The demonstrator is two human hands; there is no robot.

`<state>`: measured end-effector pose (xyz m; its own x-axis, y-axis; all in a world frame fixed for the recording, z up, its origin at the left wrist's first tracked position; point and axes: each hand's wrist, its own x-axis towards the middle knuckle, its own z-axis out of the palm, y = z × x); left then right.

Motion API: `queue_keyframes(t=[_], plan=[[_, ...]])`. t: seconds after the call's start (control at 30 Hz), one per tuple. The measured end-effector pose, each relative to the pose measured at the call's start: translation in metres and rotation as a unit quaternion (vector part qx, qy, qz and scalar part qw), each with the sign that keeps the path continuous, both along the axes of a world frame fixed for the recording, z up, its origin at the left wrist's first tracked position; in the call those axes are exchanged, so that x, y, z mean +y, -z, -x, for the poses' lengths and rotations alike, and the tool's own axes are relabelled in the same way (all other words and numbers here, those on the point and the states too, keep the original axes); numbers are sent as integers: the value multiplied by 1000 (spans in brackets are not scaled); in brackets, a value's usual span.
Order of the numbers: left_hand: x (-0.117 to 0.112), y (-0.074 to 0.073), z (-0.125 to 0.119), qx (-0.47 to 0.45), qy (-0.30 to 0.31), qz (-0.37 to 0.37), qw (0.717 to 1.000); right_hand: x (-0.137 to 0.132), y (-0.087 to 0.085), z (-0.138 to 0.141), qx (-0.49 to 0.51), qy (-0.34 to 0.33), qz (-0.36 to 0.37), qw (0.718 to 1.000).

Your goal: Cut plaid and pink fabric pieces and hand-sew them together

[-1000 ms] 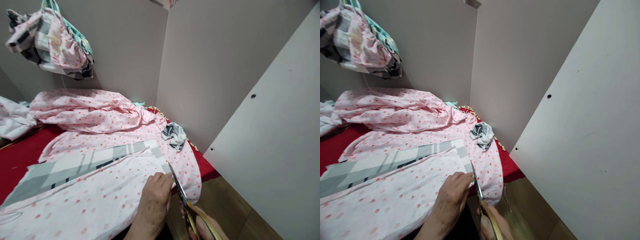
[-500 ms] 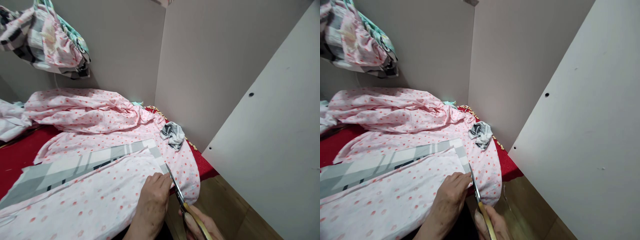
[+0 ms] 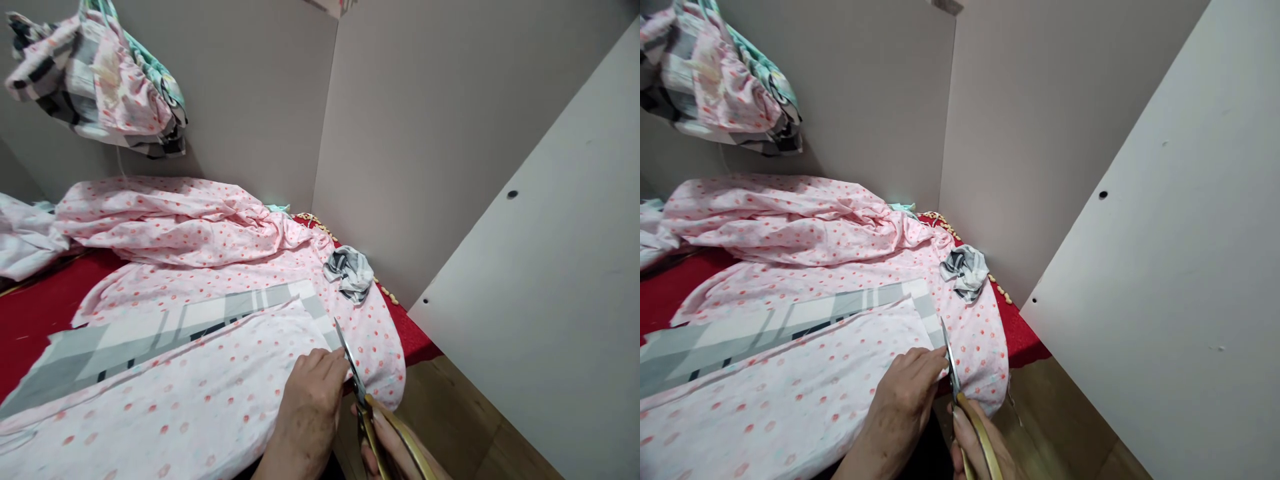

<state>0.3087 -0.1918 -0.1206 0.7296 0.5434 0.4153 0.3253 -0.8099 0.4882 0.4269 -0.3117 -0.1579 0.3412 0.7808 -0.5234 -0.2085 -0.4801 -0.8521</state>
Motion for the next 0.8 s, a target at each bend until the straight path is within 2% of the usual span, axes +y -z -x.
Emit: queue_keyframes(t=[0.13, 0.27, 0.43, 0.67, 0.8], plan=[[0, 1, 0, 7, 5, 17, 1000, 7, 7, -3, 50, 10, 31, 998], [1, 2, -1, 2, 10, 4, 1000, 5, -2, -3, 67, 8, 2, 998], [0, 3, -1, 3, 9, -1, 1000, 4, -14, -6, 48, -9, 2, 999], [0, 4, 0, 0, 9, -1, 1000, 8, -2, -5, -1, -8, 21, 1000], [0, 5, 0, 0, 10, -9, 1000, 10, -9, -4, -24, -44, -11, 999]])
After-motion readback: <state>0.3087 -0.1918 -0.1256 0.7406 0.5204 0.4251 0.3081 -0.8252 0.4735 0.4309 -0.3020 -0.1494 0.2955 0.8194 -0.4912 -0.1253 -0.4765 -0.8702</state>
